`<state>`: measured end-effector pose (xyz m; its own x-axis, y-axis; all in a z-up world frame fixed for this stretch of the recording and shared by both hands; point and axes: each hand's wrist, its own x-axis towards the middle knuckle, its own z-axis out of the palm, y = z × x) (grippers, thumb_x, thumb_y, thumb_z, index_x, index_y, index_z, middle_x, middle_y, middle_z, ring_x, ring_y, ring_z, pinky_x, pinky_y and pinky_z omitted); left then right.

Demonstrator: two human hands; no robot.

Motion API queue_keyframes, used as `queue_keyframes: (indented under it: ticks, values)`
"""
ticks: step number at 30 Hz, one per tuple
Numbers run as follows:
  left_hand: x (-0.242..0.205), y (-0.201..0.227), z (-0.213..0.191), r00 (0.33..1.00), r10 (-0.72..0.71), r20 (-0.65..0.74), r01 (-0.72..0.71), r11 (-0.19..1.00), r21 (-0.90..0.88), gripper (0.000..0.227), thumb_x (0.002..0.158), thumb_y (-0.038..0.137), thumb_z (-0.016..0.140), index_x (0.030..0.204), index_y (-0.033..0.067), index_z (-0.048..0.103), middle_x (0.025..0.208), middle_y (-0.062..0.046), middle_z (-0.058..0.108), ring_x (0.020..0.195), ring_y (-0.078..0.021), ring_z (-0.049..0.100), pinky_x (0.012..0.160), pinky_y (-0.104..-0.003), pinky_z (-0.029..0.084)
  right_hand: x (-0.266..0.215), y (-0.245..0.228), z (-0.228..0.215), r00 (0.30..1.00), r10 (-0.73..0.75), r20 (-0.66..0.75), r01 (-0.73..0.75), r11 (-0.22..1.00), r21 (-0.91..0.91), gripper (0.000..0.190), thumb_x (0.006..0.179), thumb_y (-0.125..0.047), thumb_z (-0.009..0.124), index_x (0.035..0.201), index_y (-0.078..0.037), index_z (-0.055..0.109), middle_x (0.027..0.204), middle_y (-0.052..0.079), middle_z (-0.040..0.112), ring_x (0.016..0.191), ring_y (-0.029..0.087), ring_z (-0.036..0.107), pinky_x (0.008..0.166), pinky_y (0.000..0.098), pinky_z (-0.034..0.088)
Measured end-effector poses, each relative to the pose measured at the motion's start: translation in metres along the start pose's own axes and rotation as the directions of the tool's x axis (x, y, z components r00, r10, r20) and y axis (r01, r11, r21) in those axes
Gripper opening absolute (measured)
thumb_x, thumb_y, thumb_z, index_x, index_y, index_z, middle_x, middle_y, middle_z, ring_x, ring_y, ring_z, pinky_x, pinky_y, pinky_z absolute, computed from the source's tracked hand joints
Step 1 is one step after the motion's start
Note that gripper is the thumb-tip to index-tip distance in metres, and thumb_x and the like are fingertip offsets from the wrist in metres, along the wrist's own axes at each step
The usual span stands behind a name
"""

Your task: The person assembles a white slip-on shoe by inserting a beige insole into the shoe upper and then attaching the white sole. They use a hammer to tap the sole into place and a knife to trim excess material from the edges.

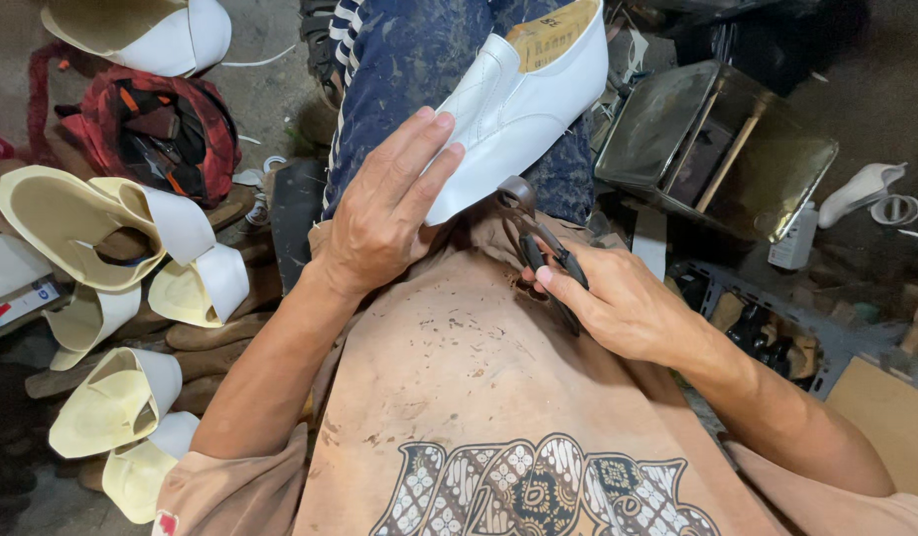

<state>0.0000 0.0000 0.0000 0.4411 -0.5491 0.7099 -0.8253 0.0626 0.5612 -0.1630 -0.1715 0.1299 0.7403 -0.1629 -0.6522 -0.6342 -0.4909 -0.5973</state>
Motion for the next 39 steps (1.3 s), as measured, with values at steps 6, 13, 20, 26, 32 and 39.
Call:
queue_keyframes:
  ticks: [6, 13, 20, 26, 32, 39]
  values:
    - [0.007, 0.005, -0.005, 0.999, -0.049, 0.007, 0.049, 0.999, 0.006, 0.028, 0.103, 0.007, 0.058, 0.126, -0.003, 0.07, 0.135, -0.022, 0.064, 0.12, -0.0421, 0.067, 0.1, -0.046, 0.056, -0.004, 0.008, 0.005, 0.995, 0.094, 0.022, -0.094, 0.995, -0.031, 0.024, 0.101, -0.03, 0.052, 0.096, -0.012, 0.068, 0.063, 0.009, 0.073, 0.07, 0.031, 0.073, 0.065, 0.0441, 0.055]
    - [0.011, -0.006, -0.01, 0.99, -0.128, 0.054, 0.131, 0.989, -0.065, 0.031, 0.096, 0.01, 0.077, 0.124, -0.002, 0.07, 0.135, -0.022, 0.065, 0.113, -0.0394, 0.07, 0.097, -0.046, 0.058, 0.002, -0.005, 0.011, 0.995, 0.098, -0.005, -0.097, 0.994, 0.049, 0.021, 0.101, -0.024, 0.052, 0.088, -0.014, 0.065, 0.052, 0.006, 0.068, 0.057, 0.025, 0.067, 0.058, 0.0358, 0.054]
    - [0.033, -0.017, -0.017, 0.916, -0.348, 0.2, 0.381, 0.911, -0.157, 0.039, 0.097, 0.013, 0.083, 0.128, 0.0002, 0.064, 0.134, -0.022, 0.067, 0.123, -0.0324, 0.07, 0.105, -0.04, 0.056, 0.025, -0.004, 0.016, 0.966, -0.097, -0.238, 0.025, 0.958, -0.285, 0.023, 0.104, -0.024, 0.049, 0.121, -0.01, 0.055, 0.073, 0.015, 0.067, 0.069, 0.048, 0.06, 0.064, 0.052, 0.043]
    - [0.046, -0.026, -0.013, 0.857, -0.468, 0.215, 0.51, 0.831, -0.222, 0.038, 0.092, 0.016, 0.084, 0.123, 0.001, 0.067, 0.127, -0.019, 0.071, 0.118, -0.0272, 0.072, 0.101, -0.034, 0.056, 0.04, 0.003, 0.014, 0.924, -0.218, -0.315, 0.093, 0.925, -0.367, 0.028, 0.104, -0.02, 0.051, 0.129, -0.006, 0.055, 0.087, 0.02, 0.072, 0.074, 0.049, 0.063, 0.062, 0.0533, 0.045]
    - [0.052, -0.039, -0.002, 0.788, -0.581, 0.206, 0.615, 0.726, -0.307, 0.036, 0.088, 0.019, 0.086, 0.119, 0.0069, 0.072, 0.114, -0.013, 0.076, 0.103, -0.0256, 0.074, 0.081, -0.031, 0.057, 0.06, 0.015, 0.011, 0.867, -0.289, -0.406, 0.145, 0.926, -0.348, 0.025, 0.105, -0.02, 0.056, 0.127, -0.01, 0.062, 0.09, 0.015, 0.073, 0.078, 0.041, 0.069, 0.062, 0.0454, 0.052]
    - [0.064, -0.036, 0.002, 0.74, -0.626, 0.245, 0.663, 0.616, -0.425, 0.035, 0.081, 0.012, 0.088, 0.114, 0.0071, 0.075, 0.102, -0.019, 0.077, 0.098, -0.0357, 0.076, 0.078, -0.042, 0.059, 0.047, 0.01, -0.01, 0.908, -0.211, -0.363, 0.131, 0.964, -0.232, 0.023, 0.103, -0.025, 0.056, 0.12, -0.015, 0.068, 0.08, 0.014, 0.074, 0.074, 0.04, 0.071, 0.06, 0.0479, 0.056]
